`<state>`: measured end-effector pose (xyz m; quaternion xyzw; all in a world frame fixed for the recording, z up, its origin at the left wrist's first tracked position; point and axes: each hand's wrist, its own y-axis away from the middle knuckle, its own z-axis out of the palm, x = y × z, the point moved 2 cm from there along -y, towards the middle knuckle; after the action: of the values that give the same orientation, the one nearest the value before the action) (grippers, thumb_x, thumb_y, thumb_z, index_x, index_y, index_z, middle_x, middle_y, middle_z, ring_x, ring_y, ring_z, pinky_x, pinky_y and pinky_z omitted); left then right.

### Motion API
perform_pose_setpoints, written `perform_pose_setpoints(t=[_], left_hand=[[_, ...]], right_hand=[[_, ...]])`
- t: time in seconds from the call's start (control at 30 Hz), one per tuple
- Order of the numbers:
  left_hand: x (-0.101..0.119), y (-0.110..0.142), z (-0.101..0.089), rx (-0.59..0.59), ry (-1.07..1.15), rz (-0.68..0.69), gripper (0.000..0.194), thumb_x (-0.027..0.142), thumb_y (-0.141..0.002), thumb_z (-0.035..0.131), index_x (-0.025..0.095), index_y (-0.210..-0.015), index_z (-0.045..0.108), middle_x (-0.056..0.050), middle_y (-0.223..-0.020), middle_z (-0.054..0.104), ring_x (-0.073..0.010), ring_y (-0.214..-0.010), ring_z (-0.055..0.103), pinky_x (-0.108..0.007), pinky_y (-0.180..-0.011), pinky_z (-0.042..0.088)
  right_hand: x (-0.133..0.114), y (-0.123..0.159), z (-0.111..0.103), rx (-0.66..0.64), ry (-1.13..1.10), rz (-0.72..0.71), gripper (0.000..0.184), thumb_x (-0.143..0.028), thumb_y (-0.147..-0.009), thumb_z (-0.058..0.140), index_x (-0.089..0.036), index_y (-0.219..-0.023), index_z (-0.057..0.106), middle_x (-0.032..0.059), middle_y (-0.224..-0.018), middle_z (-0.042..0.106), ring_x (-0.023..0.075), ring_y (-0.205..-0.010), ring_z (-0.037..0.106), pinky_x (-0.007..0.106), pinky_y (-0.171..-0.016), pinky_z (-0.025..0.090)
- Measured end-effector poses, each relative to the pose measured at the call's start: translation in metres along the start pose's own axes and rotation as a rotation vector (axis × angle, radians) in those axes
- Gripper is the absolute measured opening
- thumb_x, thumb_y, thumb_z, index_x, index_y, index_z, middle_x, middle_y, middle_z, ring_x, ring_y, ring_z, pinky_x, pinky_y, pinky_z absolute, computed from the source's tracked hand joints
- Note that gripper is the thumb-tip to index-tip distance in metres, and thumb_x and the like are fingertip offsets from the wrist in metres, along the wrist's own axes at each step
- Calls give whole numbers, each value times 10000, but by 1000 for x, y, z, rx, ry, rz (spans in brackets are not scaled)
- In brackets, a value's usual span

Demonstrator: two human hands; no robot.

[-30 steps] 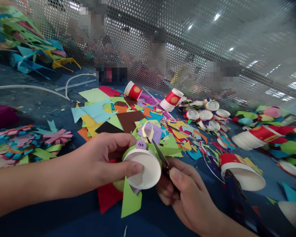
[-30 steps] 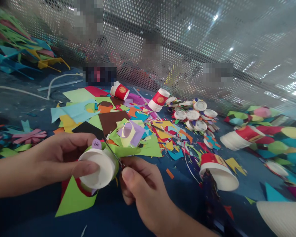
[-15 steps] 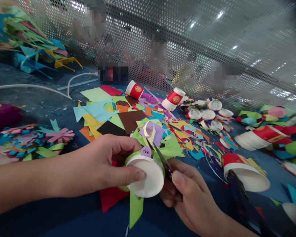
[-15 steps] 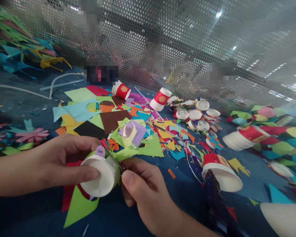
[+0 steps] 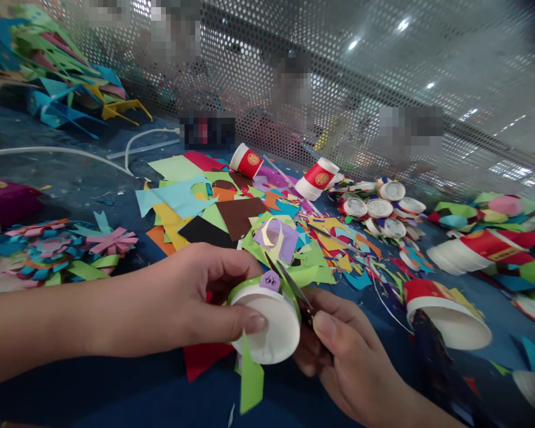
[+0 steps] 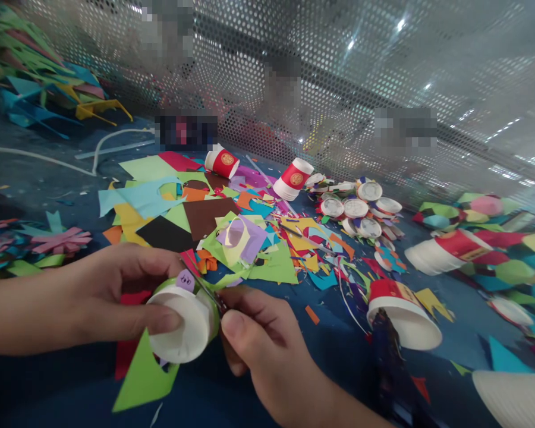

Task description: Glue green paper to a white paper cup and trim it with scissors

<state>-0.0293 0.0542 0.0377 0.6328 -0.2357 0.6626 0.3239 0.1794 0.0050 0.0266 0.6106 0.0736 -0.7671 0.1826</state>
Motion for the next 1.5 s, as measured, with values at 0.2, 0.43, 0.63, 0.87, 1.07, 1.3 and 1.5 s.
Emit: perform_pose_setpoints(t=[0.2, 0.43, 0.63, 0.87, 1.07, 1.3, 1.5], left_hand=[[8, 5, 0, 16, -102, -39, 185, 357, -859, 791, 216, -877, 672, 40, -795, 622, -124, -725, 543, -169, -617, 439], [6, 5, -4, 25, -115, -30, 192, 358, -867, 789, 205, -850, 674, 30, -796, 625, -131, -736, 563, -184, -626, 443], [6, -3, -6, 67, 136, 39, 129, 253, -782, 890, 221, -814, 769, 36, -790, 718, -119, -726, 646, -166, -650, 505], [4, -6, -9, 91, 152, 64, 128, 262, -762, 922, 232, -780, 799, 49, -751, 727, -104, -687, 644, -149, -627, 508], [7, -1, -8, 77, 10, 47, 60, 292, -854, 832, 243, -873, 804, 49, -848, 761, -118, -807, 673, -153, -720, 536], [12, 3, -1, 119, -9, -42, 104, 308, -814, 829, 227, -843, 771, 40, -803, 715, -117, -750, 608, -163, -656, 480], [15, 4, 0, 131, -4, -80, 109, 305, -787, 832, 232, -837, 768, 33, -799, 729, -141, -756, 642, -200, -676, 495]], right_hand=[[2, -1, 1, -15, -64, 32, 413, -567, -918, 806, -183, -818, 690, -79, -560, 373, 65, -488, 279, 181, -454, 266], [3, -2, 2, -33, -85, 42, 438, -564, -909, 811, -185, -782, 634, -91, -566, 331, 57, -481, 254, 178, -440, 248], [-1, -4, 4, 4, -92, 49, 512, -579, -869, 833, -204, -704, 525, -90, -560, 346, 46, -460, 249, 164, -420, 265], [-4, -7, 5, 17, -99, 67, 523, -581, -844, 845, -199, -680, 528, -88, -564, 359, 40, -451, 254, 159, -419, 269], [1, -4, 3, 0, -161, 82, 477, -563, -870, 840, -194, -718, 578, -96, -561, 356, 38, -451, 232, 147, -417, 262], [0, -4, 5, 10, -160, 105, 486, -567, -847, 860, -191, -722, 579, -98, -553, 360, 42, -460, 238, 155, -430, 263], [-2, -4, 5, 20, -141, 101, 468, -581, -838, 868, -189, -757, 626, -98, -557, 365, 46, -465, 251, 156, -432, 279]])
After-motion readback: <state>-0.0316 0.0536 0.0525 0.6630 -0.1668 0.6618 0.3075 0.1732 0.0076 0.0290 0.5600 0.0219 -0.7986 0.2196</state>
